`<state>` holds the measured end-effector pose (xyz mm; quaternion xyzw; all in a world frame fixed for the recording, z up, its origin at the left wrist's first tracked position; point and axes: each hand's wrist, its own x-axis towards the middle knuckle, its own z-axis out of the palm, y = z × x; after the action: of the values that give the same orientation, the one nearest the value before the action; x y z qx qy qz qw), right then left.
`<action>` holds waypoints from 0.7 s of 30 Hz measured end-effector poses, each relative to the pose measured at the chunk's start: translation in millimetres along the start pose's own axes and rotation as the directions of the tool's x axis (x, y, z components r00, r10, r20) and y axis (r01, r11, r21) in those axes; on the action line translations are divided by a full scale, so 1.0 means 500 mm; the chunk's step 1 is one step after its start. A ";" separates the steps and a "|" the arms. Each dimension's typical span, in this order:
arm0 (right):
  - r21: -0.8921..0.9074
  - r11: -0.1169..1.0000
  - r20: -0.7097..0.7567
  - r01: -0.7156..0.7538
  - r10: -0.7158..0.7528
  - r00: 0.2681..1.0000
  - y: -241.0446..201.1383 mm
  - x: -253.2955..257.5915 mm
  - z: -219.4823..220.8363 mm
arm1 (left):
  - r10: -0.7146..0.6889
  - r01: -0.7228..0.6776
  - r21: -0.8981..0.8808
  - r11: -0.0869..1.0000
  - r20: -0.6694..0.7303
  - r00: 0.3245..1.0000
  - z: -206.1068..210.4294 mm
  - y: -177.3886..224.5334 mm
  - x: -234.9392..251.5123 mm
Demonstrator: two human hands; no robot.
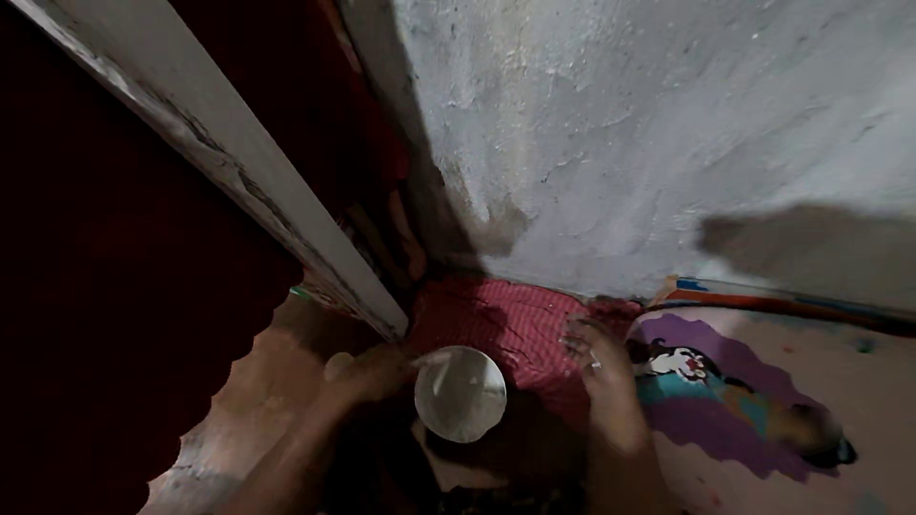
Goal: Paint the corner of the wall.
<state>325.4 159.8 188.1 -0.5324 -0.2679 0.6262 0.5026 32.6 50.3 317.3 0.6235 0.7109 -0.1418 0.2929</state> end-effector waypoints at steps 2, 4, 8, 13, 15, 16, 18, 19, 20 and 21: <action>0.008 1.000 0.000 0.010 -0.010 1.000 0.003 0.003 0.000 | 0.025 -0.051 -0.152 0.987 -0.170 0.985 -0.040 0.009 -0.002; 0.010 1.000 -0.003 0.014 -0.014 1.000 0.007 0.004 0.002 | -0.017 -0.092 -0.298 0.950 -0.344 0.939 -0.064 0.016 0.029; 0.027 0.999 0.023 0.019 -0.020 1.000 0.011 0.005 -0.002 | -0.130 -0.270 -0.626 0.732 -0.517 0.846 -0.111 0.030 0.140; 0.003 1.000 0.024 0.004 -0.004 1.000 0.012 0.014 -0.006 | -0.321 -0.282 -0.892 0.354 -0.399 0.859 -0.185 0.092 0.261; -0.014 1.000 0.033 0.006 -0.006 0.999 0.010 0.016 -0.005 | -0.325 -0.354 -0.901 0.251 -0.423 0.846 -0.229 0.131 0.260; -0.017 1.000 0.042 0.011 -0.010 0.999 0.010 0.018 -0.007 | -0.314 -0.403 -0.886 0.228 -0.459 0.831 -0.246 0.150 0.245; -0.017 1.000 0.052 0.007 -0.007 0.999 0.012 0.020 -0.010 | -0.276 -0.508 -0.839 0.197 -0.544 0.792 -0.258 0.173 0.204; -0.014 1.000 0.052 0.004 -0.003 0.999 0.011 0.019 -0.009 | -0.270 -0.554 -0.816 0.163 -0.577 0.771 -0.256 0.178 0.188; -0.011 1.000 0.048 0.001 -0.001 0.999 0.010 0.017 -0.008 | -0.275 -0.586 -0.800 0.130 -0.597 0.754 -0.250 0.180 0.182; -0.010 1.000 0.047 -0.003 0.004 0.999 0.008 0.015 -0.007 | -0.280 -0.599 -0.793 0.107 -0.603 0.747 -0.238 0.178 0.188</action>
<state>327.8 164.6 180.6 -0.5204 -0.2819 0.6382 0.4923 85.8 209.2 369.9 0.3548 0.5887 0.6167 0.3837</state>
